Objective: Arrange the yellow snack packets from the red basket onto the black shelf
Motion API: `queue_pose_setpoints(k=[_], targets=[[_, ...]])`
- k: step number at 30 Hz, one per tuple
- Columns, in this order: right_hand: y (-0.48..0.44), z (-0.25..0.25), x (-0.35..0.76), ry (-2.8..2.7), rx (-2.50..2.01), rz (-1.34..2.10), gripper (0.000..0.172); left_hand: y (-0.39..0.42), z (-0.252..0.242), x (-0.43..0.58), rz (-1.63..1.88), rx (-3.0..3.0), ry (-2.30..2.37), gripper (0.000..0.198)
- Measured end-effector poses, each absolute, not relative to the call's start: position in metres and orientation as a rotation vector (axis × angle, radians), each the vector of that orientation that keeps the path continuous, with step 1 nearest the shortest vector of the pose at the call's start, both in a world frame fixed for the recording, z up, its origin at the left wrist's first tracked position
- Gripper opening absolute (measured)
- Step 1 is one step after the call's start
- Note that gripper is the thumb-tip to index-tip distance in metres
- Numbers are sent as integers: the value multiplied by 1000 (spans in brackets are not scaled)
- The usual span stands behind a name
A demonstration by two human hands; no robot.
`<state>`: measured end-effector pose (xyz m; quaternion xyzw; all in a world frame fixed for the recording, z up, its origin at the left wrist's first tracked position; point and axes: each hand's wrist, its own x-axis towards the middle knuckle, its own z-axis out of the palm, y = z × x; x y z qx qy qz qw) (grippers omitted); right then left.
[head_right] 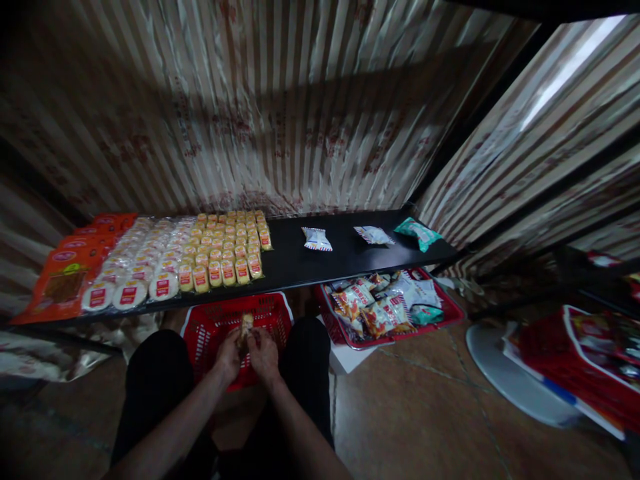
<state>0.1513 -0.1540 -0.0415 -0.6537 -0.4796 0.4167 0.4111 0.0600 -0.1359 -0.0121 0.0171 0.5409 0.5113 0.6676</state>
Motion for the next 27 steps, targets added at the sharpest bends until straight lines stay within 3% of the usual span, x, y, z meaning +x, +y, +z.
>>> queue_pose_setpoints(k=[16,27], targets=[[-147,-53,154,-1112,-1712,1014,29,-142,-8,61,1230,478,1376,14],[-145,-45,164,-946,-1583,981,45,-137,7,70,1116,761,1433,20]])
